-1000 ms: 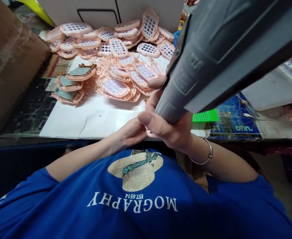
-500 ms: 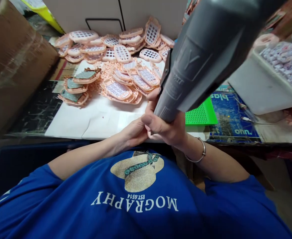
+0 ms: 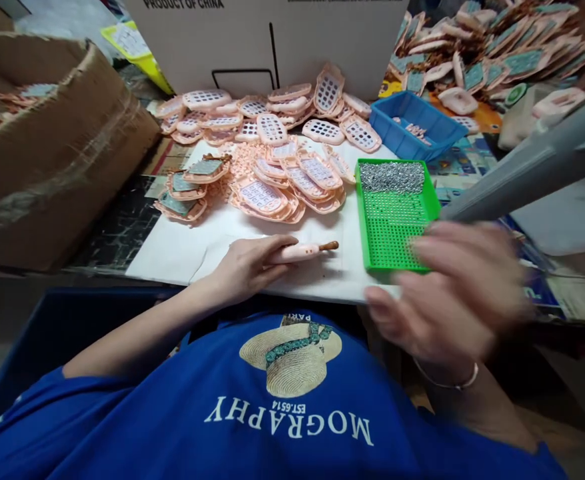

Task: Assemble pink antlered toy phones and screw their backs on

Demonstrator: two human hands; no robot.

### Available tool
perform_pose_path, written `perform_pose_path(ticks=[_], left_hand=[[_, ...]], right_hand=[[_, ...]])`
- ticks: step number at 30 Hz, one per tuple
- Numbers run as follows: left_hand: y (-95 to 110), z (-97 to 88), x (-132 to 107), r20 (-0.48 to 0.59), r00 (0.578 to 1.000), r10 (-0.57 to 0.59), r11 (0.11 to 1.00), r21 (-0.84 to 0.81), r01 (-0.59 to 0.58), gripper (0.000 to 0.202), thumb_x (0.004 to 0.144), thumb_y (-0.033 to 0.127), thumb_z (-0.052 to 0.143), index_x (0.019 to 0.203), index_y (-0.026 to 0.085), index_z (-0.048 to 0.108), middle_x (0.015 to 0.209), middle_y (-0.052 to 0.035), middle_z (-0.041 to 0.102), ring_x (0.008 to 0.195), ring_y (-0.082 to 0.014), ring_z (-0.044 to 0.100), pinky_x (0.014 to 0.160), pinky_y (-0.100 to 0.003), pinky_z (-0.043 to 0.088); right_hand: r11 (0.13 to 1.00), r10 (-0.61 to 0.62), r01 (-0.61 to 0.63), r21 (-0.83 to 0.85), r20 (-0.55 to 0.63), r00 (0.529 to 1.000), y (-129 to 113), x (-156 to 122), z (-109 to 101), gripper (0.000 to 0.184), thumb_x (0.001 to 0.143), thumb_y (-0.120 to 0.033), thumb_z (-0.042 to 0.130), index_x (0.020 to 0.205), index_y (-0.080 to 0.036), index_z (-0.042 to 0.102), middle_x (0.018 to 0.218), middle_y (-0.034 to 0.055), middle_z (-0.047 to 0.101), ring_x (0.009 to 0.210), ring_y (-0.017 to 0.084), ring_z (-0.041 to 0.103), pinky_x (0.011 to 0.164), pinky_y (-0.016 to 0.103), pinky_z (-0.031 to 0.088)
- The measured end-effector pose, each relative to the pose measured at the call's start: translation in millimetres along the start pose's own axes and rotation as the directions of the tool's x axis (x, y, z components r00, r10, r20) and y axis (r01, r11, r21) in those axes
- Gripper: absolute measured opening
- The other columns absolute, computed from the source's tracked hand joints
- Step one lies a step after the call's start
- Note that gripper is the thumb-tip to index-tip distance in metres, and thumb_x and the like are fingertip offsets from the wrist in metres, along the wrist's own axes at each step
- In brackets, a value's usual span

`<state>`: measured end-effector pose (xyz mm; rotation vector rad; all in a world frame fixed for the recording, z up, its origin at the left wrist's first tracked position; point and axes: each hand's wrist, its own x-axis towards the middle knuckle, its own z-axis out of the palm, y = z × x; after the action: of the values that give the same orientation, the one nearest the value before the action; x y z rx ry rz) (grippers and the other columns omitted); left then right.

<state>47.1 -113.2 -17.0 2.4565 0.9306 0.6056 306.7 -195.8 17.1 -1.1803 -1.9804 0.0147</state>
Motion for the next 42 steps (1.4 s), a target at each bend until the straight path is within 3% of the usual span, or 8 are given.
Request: perform_pose_path(ticks=[8,16,20,24,29,34,38,42], left_hand=[[-12.3,19.4,-12.4,-0.146,0.986,0.079,0.981,-0.164,-0.103,0.03,0.089,0.019,0.06,0.118,0.013,0.062,0.109,-0.0115,0.074,0.096,-0.0213,0.07,0.084,-0.033,0.054],[-2.0,17.7,-3.4,-0.056,0.997,-0.055,0.962,-0.27,0.038,0.029,0.092,0.025,0.054,0.116,0.015,0.068,0.108,-0.0122,0.075,0.095,-0.0242,0.07,0.085,-0.035,0.053],[-3.6,20.0,-9.6,-0.084,0.996,-0.038,0.951,-0.31,0.01,0.036,0.093,0.027,0.055,0.125,0.016,0.064,0.12,-0.0137,0.072,0.11,-0.0248,0.069,0.095,-0.038,0.052],[-7.9,20.6,-23.8,-0.217,0.975,0.044,0.957,-0.272,-0.104,0.04,0.089,0.021,0.058,0.128,0.023,0.065,0.14,-0.0114,0.063,0.137,-0.0258,0.053,0.119,-0.046,0.034],[-11.5,18.2,-35.2,-0.264,0.948,0.174,0.978,-0.063,-0.198,0.043,0.092,0.017,0.057,0.131,0.032,0.064,0.146,-0.0063,0.058,0.147,-0.0252,0.04,0.124,-0.052,0.023],[-8.9,3.4,-38.5,-0.352,0.921,0.167,0.95,-0.194,-0.247,0.077,0.081,0.043,0.076,0.149,0.025,0.044,0.155,-0.0186,0.045,0.143,-0.0321,0.044,0.115,-0.051,0.038],[-5.9,-8.3,-41.8,-0.144,0.986,-0.081,0.911,-0.411,0.015,0.043,0.093,0.04,0.062,0.132,0.021,0.059,0.124,-0.0128,0.07,0.11,-0.023,0.067,0.097,-0.036,0.051],[-6.6,-1.6,-44.4,-0.095,0.988,-0.118,0.895,-0.442,0.064,0.034,0.09,0.037,0.065,0.119,0.019,0.068,0.114,-0.0113,0.074,0.104,-0.0218,0.07,0.093,-0.034,0.051]], right_hand=[[0.95,-0.266,0.273,-0.15,0.061,0.962,-6.4,10.5,70.5,0.039,0.095,-0.039,0.065,0.125,-0.014,0.061,0.113,0.0132,0.072,0.11,0.03,0.062,0.095,0.047,0.05],[0.974,-0.207,0.208,-0.095,0.012,0.978,-6.0,19.6,93.7,0.013,0.094,-0.026,0.063,0.103,-0.03,0.072,0.095,0.0003,0.077,0.082,0.022,0.065,0.091,0.047,0.049],[0.985,-0.158,0.158,-0.063,0.012,0.987,-7.9,25.1,84.1,0.014,0.096,-0.032,0.059,0.104,-0.033,0.07,0.104,0.0004,0.074,0.106,0.026,0.064,0.109,0.054,0.042],[0.963,0.179,-0.155,0.22,-0.093,0.98,-7.1,19.8,65.9,0.052,0.094,-0.054,0.059,0.138,-0.028,0.054,0.136,0.0131,0.059,0.133,0.034,0.051,0.106,0.054,0.049],[0.528,0.426,-0.63,0.57,0.464,0.777,-6.6,7.2,60.0,0.053,0.093,-0.047,0.065,0.136,-0.02,0.055,0.077,0.0019,0.068,0.061,0.015,0.066,0.054,0.026,0.057],[0.794,0.327,-0.392,0.465,0.217,0.92,-9.0,1.2,62.7,0.035,0.084,-0.024,0.074,0.119,-0.021,0.07,0.089,0.0034,0.075,0.074,0.015,0.071,0.067,0.025,0.061],[0.85,0.148,-0.227,0.476,0.198,0.969,-5.4,3.5,64.1,0.03,0.09,-0.017,0.066,0.119,-0.023,0.071,0.107,0.0055,0.076,0.085,0.015,0.074,0.075,0.025,0.062],[0.875,0.093,-0.189,0.445,0.228,0.969,-2.0,5.6,68.9,0.023,0.089,-0.028,0.071,0.112,-0.022,0.073,0.113,0.0082,0.075,0.102,0.022,0.072,0.084,0.034,0.062]])
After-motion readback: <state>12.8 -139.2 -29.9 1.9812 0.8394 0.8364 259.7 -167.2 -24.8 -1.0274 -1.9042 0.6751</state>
